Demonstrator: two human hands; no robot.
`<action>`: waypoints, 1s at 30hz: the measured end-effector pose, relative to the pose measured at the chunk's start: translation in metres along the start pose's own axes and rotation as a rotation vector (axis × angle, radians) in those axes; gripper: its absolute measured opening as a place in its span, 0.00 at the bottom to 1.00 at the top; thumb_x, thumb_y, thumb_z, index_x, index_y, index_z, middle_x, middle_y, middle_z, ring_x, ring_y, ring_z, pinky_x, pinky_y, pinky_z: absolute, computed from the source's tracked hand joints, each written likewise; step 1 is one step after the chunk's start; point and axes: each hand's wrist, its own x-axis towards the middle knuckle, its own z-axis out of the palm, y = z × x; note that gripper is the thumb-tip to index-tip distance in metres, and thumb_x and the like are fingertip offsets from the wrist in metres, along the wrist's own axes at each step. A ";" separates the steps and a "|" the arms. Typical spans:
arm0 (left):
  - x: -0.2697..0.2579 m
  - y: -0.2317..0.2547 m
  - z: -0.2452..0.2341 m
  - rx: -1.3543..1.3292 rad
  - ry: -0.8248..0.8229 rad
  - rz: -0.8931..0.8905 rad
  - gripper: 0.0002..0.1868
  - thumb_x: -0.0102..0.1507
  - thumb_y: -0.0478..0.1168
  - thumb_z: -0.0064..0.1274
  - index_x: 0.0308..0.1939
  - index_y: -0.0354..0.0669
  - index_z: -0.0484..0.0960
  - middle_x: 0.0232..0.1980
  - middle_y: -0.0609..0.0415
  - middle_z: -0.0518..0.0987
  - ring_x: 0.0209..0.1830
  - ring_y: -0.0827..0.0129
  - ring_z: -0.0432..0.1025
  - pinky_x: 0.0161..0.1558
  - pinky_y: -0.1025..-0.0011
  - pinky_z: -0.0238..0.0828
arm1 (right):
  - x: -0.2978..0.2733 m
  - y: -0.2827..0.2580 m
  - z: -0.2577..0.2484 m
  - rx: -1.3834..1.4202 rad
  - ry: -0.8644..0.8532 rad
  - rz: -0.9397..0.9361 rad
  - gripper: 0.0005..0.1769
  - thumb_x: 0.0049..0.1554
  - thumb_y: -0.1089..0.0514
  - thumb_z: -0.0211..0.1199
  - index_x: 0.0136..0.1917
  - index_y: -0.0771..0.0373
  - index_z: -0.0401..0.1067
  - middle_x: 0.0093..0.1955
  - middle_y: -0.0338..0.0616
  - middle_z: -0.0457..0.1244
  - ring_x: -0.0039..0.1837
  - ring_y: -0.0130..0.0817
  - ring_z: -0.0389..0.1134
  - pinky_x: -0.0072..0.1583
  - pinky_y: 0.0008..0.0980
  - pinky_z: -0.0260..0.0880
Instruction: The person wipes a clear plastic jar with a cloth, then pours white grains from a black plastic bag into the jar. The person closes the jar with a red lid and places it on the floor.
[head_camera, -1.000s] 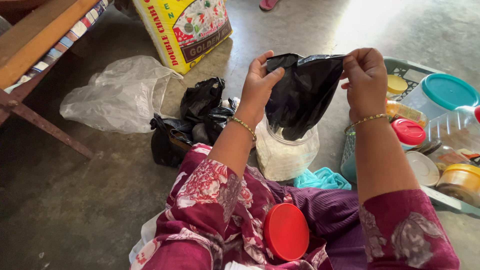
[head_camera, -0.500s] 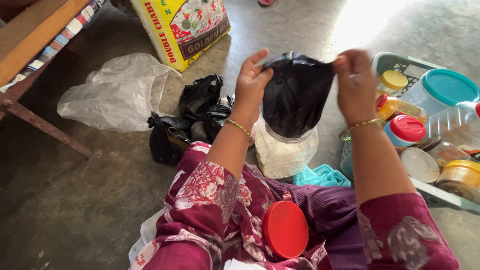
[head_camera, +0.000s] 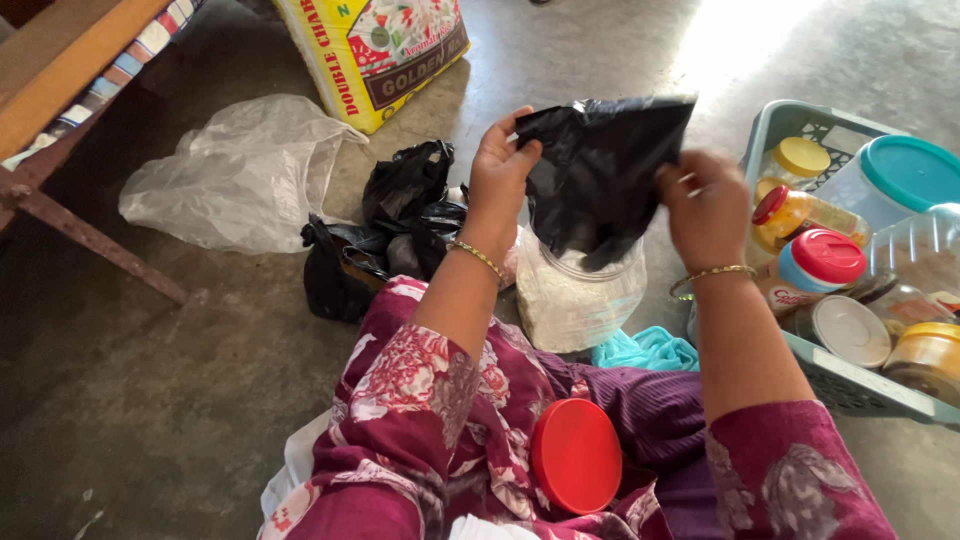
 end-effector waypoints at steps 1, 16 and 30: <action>-0.001 0.003 0.002 -0.046 0.017 0.032 0.24 0.67 0.26 0.51 0.68 0.39 0.72 0.52 0.55 0.80 0.48 0.78 0.73 0.53 0.78 0.69 | 0.000 0.003 0.000 0.039 0.108 0.007 0.12 0.62 0.54 0.70 0.52 0.65 0.76 0.49 0.49 0.66 0.46 0.40 0.69 0.51 0.39 0.69; 0.004 -0.008 -0.006 -0.021 0.110 0.079 0.26 0.66 0.27 0.50 0.69 0.36 0.68 0.51 0.53 0.80 0.48 0.75 0.73 0.50 0.76 0.69 | -0.003 0.011 -0.002 0.041 0.099 -0.035 0.10 0.61 0.58 0.73 0.49 0.68 0.79 0.44 0.47 0.67 0.42 0.29 0.67 0.47 0.30 0.67; -0.050 -0.041 -0.013 0.754 0.079 0.467 0.69 0.55 0.58 0.72 0.80 0.25 0.40 0.81 0.28 0.51 0.83 0.43 0.49 0.80 0.56 0.45 | -0.005 -0.008 0.023 0.402 -0.104 0.106 0.05 0.64 0.63 0.64 0.52 0.67 0.76 0.44 0.41 0.70 0.45 0.26 0.70 0.50 0.26 0.70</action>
